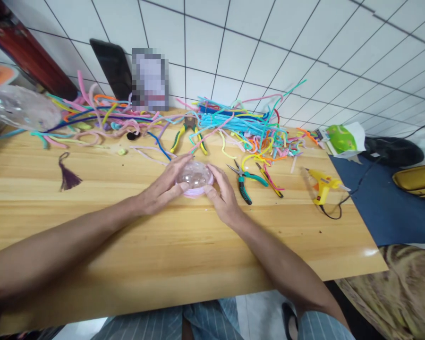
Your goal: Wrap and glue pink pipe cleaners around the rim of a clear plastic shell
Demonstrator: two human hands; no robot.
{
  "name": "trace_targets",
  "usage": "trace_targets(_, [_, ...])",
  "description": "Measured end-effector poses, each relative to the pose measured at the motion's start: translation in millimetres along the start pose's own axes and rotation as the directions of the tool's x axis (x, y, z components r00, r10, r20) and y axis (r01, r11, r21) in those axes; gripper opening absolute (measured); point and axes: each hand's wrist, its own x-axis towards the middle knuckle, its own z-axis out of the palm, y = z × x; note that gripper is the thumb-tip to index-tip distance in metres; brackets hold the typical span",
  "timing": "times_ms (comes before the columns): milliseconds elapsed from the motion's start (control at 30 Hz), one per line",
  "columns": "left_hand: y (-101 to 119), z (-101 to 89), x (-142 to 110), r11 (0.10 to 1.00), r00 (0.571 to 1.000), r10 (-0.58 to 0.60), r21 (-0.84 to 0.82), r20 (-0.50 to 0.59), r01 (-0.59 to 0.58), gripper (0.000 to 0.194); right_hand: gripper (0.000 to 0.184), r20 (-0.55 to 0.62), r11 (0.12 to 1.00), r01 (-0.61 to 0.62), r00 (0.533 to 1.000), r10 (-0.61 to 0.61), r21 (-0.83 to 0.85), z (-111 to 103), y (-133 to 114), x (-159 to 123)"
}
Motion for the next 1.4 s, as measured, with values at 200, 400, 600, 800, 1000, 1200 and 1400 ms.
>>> trace_targets(200, [8, 5.2, -5, 0.998, 0.995, -0.056, 0.031, -0.082, 0.058, 0.061, 0.069, -0.016, 0.996, 0.040, 0.999, -0.041, -0.080, 6, -5, -3])
trace_targets(400, [7, 6.0, -4, 0.999, 0.999, -0.027, 0.040, -0.030, 0.028, 0.069, 0.067, -0.048, 1.000, 0.027, 0.998, -0.028, -0.013, 5, -5, -3])
trace_targets(600, [6, 4.2, -2, 0.998, 0.998, 0.047, 0.047, 0.042, -0.049, 0.076, 0.069, -0.012, 0.998, -0.053, 0.999, 0.053, 0.032, 6, -2, -1])
trace_targets(800, [4, 1.9, -2, 0.999, 0.998, 0.036, -0.005, 0.061, -0.036, 0.076, 0.071, -0.026, 0.998, -0.043, 0.999, 0.044, 0.037, 6, -1, 0])
trace_targets(1000, [-4, -4.0, 1, 0.995, 0.995, 0.021, -0.102, 0.098, -0.011, 0.066, 0.072, -0.081, 0.999, -0.047, 0.996, 0.046, -0.013, 3, 0, 4])
trace_targets(1200, [-14, -2.2, 2, 0.995, 0.992, 0.045, -0.097, 0.122, -0.033, 0.078, 0.074, -0.053, 0.999, -0.028, 0.998, 0.027, -0.023, 4, 0, 2])
trace_targets(1400, [-16, -0.8, 1, 0.993, 0.990, 0.078, -0.097, 0.118, -0.067, 0.082, 0.076, -0.024, 1.000, 0.000, 1.000, -0.001, -0.010, 5, -1, -2])
